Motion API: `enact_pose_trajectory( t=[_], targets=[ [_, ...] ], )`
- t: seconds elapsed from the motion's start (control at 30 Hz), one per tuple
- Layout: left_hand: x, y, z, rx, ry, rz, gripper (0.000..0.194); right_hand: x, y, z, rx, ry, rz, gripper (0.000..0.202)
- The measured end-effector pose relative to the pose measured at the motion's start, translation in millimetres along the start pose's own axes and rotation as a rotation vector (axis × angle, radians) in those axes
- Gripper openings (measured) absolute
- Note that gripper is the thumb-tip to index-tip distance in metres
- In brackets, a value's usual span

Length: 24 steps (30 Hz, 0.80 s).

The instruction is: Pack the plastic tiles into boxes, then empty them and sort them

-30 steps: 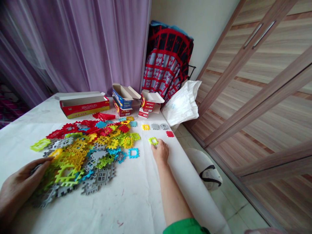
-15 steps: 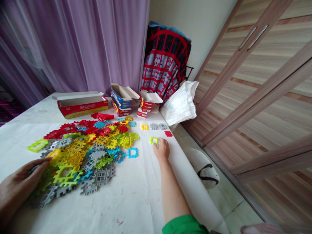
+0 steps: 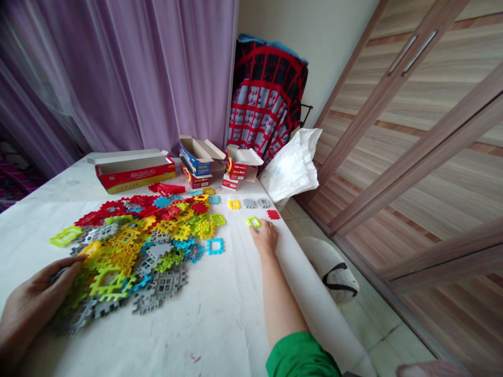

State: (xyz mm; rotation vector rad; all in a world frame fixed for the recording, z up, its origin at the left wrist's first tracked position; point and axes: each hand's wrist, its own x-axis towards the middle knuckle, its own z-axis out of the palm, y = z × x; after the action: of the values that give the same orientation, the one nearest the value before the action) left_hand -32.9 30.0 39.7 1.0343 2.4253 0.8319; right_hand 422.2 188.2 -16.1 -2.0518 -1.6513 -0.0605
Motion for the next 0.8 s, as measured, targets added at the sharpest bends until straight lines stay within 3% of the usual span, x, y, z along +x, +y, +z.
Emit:
enact_pose_trajectory(
  t=[0.27,0.57,0.8],
  targets=[
    [2,0,0.1,-0.018,0.048,0.011,0.044,18,-6,1,-0.079,-0.006,0.147,0.038],
    [4,-3,0.8,-0.021,0.057,0.057,0.043,22,-2,9,-0.034,0.066,0.138,0.032],
    [-4,7,-3.7,-0.007,0.021,0.012,0.044,19,-2,8,-0.016,0.075,0.113,0.033]
  ],
)
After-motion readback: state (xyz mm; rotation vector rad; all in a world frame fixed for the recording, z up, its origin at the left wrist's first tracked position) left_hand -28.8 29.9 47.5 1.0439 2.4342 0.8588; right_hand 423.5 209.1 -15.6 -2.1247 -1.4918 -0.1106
